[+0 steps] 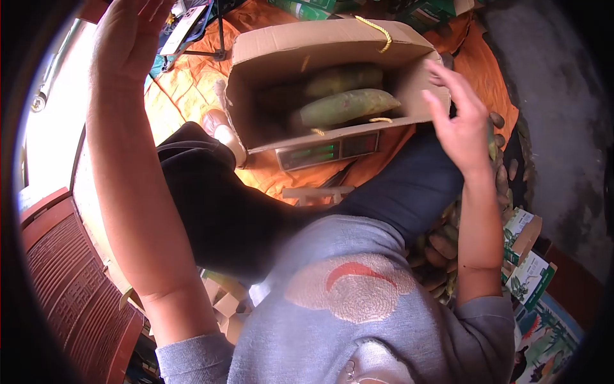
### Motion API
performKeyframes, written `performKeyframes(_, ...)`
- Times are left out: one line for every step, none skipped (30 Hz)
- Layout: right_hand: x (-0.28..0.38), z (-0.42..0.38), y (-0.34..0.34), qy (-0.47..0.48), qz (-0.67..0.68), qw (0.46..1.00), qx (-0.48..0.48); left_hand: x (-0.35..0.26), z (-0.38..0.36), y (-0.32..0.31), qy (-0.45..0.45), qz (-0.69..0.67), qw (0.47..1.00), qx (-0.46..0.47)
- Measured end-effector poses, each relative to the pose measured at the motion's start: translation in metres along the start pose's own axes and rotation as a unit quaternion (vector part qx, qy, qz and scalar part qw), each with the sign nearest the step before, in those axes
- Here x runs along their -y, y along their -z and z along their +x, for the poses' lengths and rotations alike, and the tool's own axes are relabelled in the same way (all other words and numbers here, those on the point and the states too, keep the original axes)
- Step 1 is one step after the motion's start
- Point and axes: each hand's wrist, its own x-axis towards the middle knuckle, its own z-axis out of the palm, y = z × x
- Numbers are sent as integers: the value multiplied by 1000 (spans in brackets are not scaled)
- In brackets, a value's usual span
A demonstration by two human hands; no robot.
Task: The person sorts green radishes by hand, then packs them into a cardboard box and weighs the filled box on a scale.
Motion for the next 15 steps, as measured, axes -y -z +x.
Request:
performKeyframes(-13,-13,10,-46,48,997,-47,2,0,2,-1,11,1000,1)
performKeyframes(-27,-28,18,-91,96,987,-95,11,23,27,51,-54,996,39)
performKeyframes(-38,-43,28,-158,204,957,-130,21,47,52,107,-114,985,71)
performKeyframes(-49,-59,37,-221,309,910,-164,16,41,43,111,-97,988,50)
performKeyframes(-59,-76,47,-269,421,845,-188,11,32,34,115,-80,990,29)
performKeyframes(-72,-93,51,-288,460,811,-218,9,24,26,120,-62,991,8)
performKeyframes(-84,-109,53,-308,496,773,-246,14,28,33,126,-67,990,19)
performKeyframes(-94,-124,54,-330,531,732,-271,20,32,37,130,-69,989,14)
performKeyframes(-98,-133,54,-347,535,709,-301,25,34,39,136,-69,988,9)
performKeyframes(-100,-140,54,-346,538,705,-307,34,37,45,143,-67,987,5)
performKeyframes(-103,-144,55,-343,542,700,-315,44,47,58,154,-88,984,11)
performKeyframes(-104,-147,57,-337,545,695,-325,51,53,67,167,-91,982,-1)
performKeyframes(-103,-147,58,-337,548,691,-330,57,59,73,177,-96,979,-12)
performKeyframes(-102,-148,58,-331,547,696,-326,61,64,79,185,-104,977,-25)
performKeyframes(-103,-149,59,-324,545,704,-321,64,65,83,182,-104,977,-21)
